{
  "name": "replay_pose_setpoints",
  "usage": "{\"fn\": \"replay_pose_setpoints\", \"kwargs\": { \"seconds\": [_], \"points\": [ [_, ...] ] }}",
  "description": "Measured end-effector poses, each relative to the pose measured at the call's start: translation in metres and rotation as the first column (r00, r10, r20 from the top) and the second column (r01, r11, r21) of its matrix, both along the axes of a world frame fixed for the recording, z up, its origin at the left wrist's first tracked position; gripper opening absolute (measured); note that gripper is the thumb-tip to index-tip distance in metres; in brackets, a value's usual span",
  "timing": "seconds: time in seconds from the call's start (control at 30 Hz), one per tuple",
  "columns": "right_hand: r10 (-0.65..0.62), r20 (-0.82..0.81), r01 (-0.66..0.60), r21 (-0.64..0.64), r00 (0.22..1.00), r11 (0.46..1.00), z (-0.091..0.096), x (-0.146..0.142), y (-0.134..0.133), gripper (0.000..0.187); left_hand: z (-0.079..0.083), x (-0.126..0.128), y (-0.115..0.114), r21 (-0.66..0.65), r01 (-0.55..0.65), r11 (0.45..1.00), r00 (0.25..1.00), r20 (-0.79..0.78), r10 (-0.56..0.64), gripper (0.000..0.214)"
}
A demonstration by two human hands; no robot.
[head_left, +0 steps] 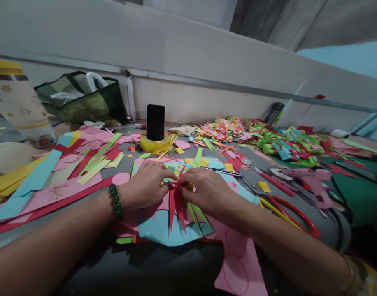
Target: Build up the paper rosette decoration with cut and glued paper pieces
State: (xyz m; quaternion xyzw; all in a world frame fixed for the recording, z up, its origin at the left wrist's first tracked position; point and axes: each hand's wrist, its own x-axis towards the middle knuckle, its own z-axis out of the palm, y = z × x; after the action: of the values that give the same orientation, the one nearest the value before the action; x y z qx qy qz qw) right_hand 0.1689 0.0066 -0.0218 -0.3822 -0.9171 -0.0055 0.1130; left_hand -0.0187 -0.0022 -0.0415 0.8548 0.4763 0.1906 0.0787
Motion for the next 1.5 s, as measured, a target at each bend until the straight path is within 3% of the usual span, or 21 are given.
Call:
{"fn": "replay_pose_setpoints", "kwargs": {
  "seconds": [0.23, 0.43, 0.57, 0.73, 1.27, 1.5],
  "points": [
    [0.015, -0.012, -0.015, -0.001, 1.0, 1.0, -0.003, 0.002, 0.002, 0.021, 0.0, 0.002, -0.003, 0.016, -0.017, 1.0, 0.998, -0.061, 0.018, 0.031],
    [0.065, -0.086, -0.064, 0.008, 0.994, 0.998, 0.011, 0.014, 0.01, 0.033, -0.001, 0.002, -0.004, 0.025, -0.022, 0.999, 0.998, -0.054, 0.024, 0.03],
    [0.187, 0.023, -0.188, 0.049, 0.982, 0.981, 0.013, 0.016, 0.013, 0.04, -0.001, 0.001, -0.004, 0.033, -0.025, 0.999, 0.997, -0.075, 0.027, 0.034],
    [0.232, 0.173, -0.246, 0.064, 0.957, 0.967, 0.006, 0.01, 0.015, 0.043, -0.001, 0.002, -0.003, 0.054, -0.021, 0.998, 0.995, -0.093, 0.026, 0.036],
    [0.227, 0.189, -0.235, 0.02, 0.955, 0.972, 0.001, 0.006, 0.017, 0.048, -0.002, 0.003, -0.005, 0.098, -0.011, 0.995, 0.99, -0.141, 0.025, 0.038],
    [0.216, 0.156, -0.221, 0.014, 0.964, 0.975, 0.0, 0.003, 0.016, 0.042, -0.001, 0.002, -0.006, 0.089, -0.013, 0.996, 0.989, -0.143, 0.026, 0.038]
  ]
}}
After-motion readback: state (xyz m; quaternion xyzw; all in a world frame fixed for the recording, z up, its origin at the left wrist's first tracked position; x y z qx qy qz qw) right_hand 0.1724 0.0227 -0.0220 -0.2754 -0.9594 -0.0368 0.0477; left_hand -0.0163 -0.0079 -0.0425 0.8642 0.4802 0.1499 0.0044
